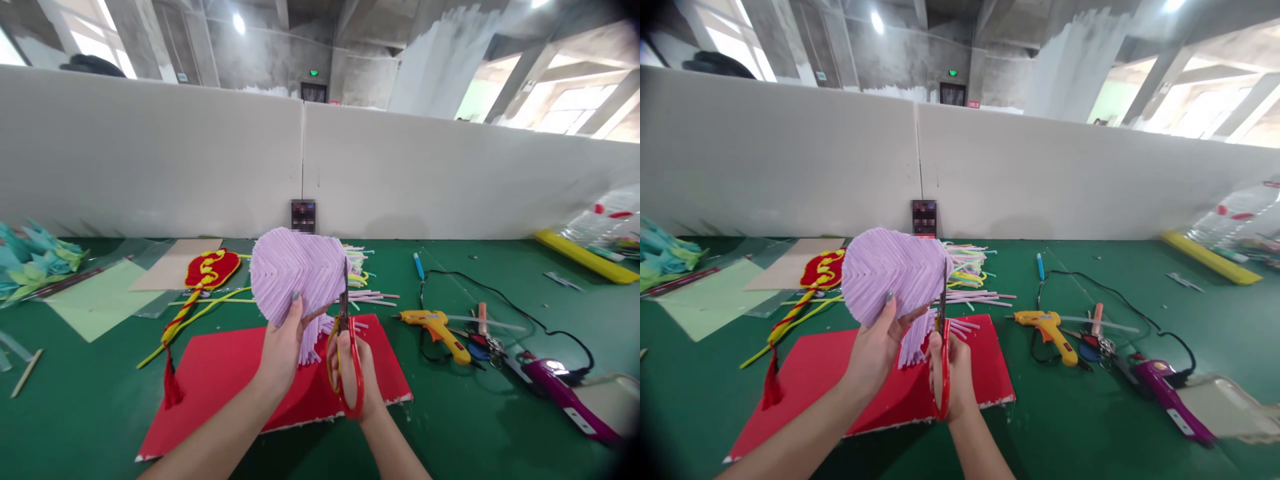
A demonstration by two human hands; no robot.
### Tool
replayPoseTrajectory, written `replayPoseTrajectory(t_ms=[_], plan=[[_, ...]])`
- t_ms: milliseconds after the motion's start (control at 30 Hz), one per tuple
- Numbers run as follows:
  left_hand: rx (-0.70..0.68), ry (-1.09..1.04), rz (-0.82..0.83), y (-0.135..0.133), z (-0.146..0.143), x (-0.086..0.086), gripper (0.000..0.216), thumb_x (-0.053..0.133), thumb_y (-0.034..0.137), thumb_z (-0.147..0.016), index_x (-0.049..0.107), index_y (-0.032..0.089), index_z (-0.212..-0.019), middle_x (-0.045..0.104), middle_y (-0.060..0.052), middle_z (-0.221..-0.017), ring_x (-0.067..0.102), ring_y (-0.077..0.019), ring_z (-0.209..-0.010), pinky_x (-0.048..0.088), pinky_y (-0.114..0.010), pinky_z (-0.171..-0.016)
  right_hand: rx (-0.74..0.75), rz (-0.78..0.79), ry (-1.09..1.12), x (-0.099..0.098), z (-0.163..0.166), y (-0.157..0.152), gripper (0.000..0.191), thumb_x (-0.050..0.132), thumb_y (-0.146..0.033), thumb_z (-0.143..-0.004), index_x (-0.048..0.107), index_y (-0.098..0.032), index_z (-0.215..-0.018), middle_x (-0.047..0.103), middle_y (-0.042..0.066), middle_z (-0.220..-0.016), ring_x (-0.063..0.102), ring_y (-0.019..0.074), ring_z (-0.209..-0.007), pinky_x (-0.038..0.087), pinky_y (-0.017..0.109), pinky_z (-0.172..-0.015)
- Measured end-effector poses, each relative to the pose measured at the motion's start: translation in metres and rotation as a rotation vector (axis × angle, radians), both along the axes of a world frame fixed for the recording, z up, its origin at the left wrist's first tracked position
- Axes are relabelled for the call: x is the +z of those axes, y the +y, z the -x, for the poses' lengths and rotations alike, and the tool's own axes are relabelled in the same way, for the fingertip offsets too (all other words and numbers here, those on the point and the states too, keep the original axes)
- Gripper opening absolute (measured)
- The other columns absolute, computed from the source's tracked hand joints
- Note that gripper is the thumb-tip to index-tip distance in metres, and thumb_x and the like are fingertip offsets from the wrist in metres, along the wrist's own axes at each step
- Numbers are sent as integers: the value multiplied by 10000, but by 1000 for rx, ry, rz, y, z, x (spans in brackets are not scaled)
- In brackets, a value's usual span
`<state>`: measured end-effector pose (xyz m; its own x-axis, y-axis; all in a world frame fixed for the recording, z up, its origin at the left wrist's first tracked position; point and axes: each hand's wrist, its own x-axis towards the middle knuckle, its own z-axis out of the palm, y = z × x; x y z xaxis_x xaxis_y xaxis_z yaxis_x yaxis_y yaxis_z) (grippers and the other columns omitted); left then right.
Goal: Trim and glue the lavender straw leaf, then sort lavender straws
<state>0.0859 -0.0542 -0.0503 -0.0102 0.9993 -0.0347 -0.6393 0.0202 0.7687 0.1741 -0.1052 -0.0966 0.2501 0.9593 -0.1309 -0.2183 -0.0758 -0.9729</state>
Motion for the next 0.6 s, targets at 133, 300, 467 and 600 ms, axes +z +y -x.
replayPoseTrajectory(t_ms=[133, 300, 467, 600], plan=[[-22, -17, -37, 0, -1, 5, 404, 691, 329, -742, 577, 274, -1126, 684, -15, -1053, 617, -241, -1042, 536, -378, -865, 13, -136, -34, 0, -2, 1, 484, 418, -633, -811, 485, -180, -653, 382, -48, -494, 325, 73, -430, 293, 209, -407], [-14, -20, -33, -1, -1, 6, 417, 709, 335, -722, 580, 283, -1116, 684, -2, -1039, 586, -247, -1094, 537, -380, -868, 21, -156, -80, 1, -4, 0, 492, 358, -633, -836, 467, -193, -645, 380, -45, -503, 332, 92, -457, 302, 228, -446], [-21, -27, -29, -2, -1, 5, 375, 697, 311, -738, 589, 278, -1095, 672, -11, -1080, 603, -241, -1066, 545, -377, -849, 2, -160, -63, -4, -4, 1, 455, 380, -614, -839, 504, -193, -718, 382, -49, -525, 331, 97, -472, 301, 235, -463], [-34, -17, 7, -2, -1, 2, 330, 689, 324, -746, 609, 257, -1060, 675, -25, -1076, 651, -228, -968, 549, -371, -836, 13, -179, -71, -5, -5, 2, 449, 361, -598, -856, 510, -191, -736, 380, -48, -528, 340, 102, -483, 314, 243, -482]])
